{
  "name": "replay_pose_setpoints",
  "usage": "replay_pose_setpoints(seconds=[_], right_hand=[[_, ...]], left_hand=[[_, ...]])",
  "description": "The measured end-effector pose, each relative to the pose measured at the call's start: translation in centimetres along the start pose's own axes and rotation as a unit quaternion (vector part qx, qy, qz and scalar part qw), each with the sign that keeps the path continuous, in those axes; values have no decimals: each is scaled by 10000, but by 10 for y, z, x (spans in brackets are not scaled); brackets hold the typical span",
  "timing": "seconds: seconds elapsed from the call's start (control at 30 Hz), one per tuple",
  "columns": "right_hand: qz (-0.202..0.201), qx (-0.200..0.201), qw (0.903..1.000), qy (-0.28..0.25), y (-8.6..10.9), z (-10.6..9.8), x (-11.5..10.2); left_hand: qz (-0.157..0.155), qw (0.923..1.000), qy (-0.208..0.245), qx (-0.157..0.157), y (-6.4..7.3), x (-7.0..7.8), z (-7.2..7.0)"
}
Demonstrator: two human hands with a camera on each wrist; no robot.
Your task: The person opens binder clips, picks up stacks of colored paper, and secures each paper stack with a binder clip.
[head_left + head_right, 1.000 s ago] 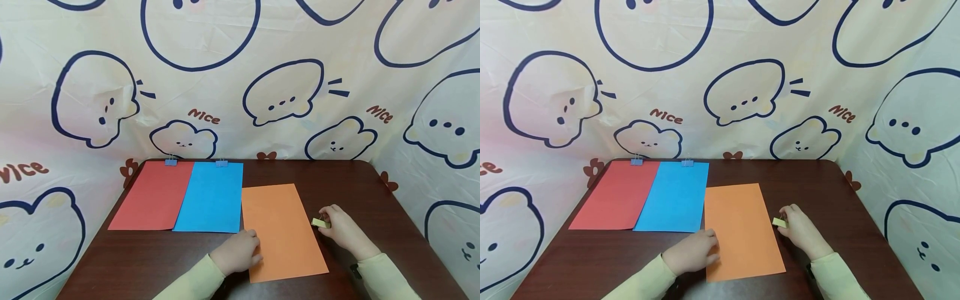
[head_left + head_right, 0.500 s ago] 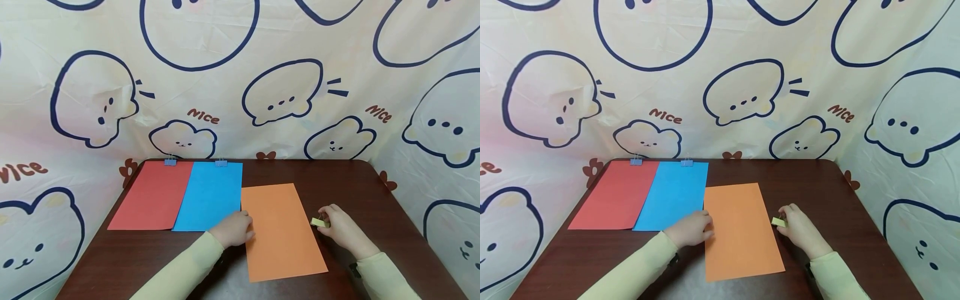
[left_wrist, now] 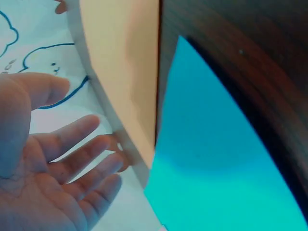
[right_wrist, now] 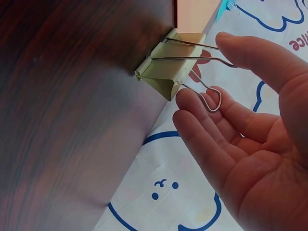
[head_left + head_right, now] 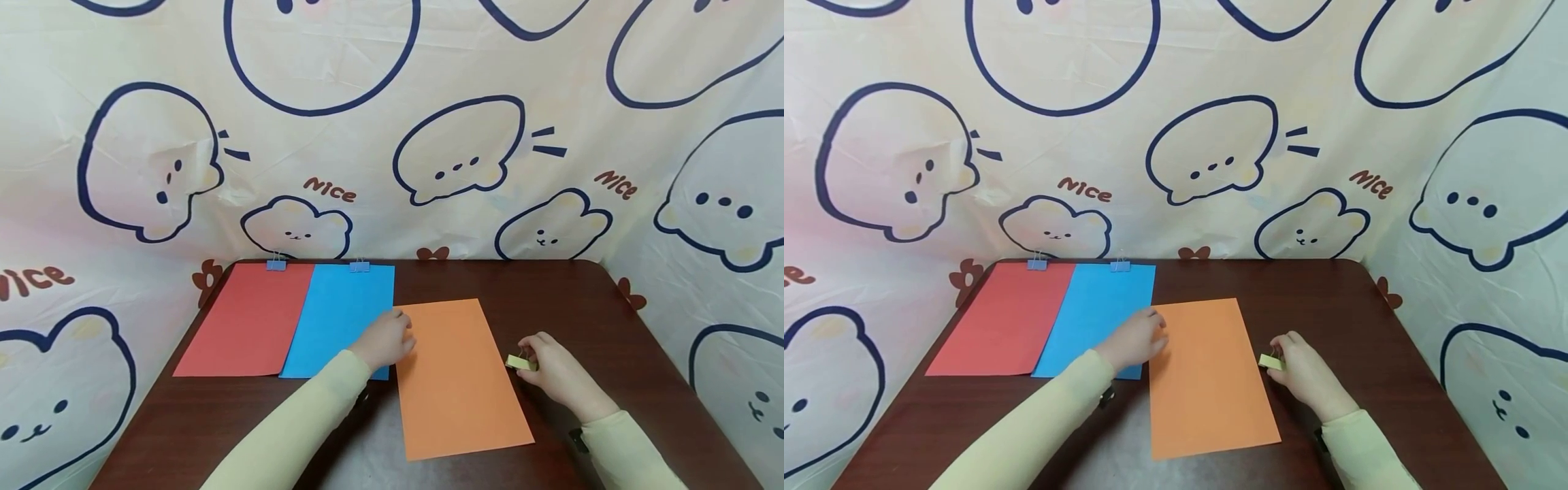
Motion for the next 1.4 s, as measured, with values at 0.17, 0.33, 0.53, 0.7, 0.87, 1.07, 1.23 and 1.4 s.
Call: replay_pose_setpoints(seconds=[0.17, 0.33, 0.53, 0.7, 0.87, 1.07, 1.23, 1.4], right_hand=[[43, -38, 10000, -53, 0, -2, 0], [14, -36, 9999, -119, 0, -3, -1], [41, -34, 9999, -129, 0, -3, -1], [42, -31, 9999, -99, 0, -2, 0], [18, -10, 10000, -61, 0, -2, 1], [91, -13, 9999, -59, 1, -2, 1], [86, -12, 9999, -71, 2, -1, 1], [88, -7, 9999, -83, 2, -1, 0]], left_hand=[[-41, 9999, 12, 154, -12, -3, 4], [-170, 9997, 48, 143, -22, -6, 9], [-317, 9995, -7, 14, -33, -10, 14], [-467, 9987, -214, -75, -40, -13, 20], [-503, 9972, -534, -121, -44, -16, 25], [-535, 9973, -494, -134, -45, -18, 27], [-650, 9967, -423, -231, -47, -18, 27], [-759, 9957, -418, -332, -46, -18, 27]])
Point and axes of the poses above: each hand's wrist, its own y-axis away from the middle knuckle, its own z-axis out of the palm, x = y × z, the point moved 2 cm from there along -y, towards the middle knuckle, and after that the axes turned 1 degree about z, right-handed, at the moved point
